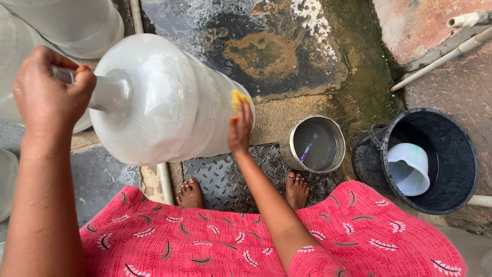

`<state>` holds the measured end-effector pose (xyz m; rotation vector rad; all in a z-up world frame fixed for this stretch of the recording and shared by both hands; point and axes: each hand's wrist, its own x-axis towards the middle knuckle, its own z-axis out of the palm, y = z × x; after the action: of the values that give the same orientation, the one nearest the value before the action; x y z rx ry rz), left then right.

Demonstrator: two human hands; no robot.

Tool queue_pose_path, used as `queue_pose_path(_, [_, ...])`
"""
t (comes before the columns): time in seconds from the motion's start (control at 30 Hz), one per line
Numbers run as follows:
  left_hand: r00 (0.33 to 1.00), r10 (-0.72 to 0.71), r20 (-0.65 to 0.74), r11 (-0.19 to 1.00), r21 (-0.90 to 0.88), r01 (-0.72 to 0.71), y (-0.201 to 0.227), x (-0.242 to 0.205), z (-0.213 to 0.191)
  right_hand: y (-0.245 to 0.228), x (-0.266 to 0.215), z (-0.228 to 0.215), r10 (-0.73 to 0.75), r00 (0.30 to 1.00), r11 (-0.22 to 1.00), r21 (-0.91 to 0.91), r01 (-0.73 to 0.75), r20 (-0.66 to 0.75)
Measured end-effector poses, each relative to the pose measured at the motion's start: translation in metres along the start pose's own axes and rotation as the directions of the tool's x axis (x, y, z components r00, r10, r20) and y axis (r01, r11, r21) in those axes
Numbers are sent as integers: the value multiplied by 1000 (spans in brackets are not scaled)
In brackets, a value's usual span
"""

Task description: The person washes the exterior of a large plastic water jug using a yellow sponge and soap, then fills a bucket and jug with water from an overhead pipe.

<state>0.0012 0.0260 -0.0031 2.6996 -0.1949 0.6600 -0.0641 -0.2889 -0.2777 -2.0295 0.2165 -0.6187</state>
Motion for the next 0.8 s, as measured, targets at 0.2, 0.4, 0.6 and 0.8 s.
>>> queue_pose_path(0.2, [995,-88,46,977,-192,95,-23,0,19,54,21,-16,370,869,656,570,-495,328])
queue_pose_path(0.4, [998,-32,57,972,-231,44,-91,-5,60,-107,10,-8,-305,919,923,314,221,250])
queue_pose_path(0.6, [981,173,86,982,-87,-165,-153,-1,83,-36,36,-5,-3,954,980,189,-56,299])
queue_pose_path(0.8, [996,79,42,973,-222,-68,-146,-20,83,154,37,-18,415,567,347,452,-822,712])
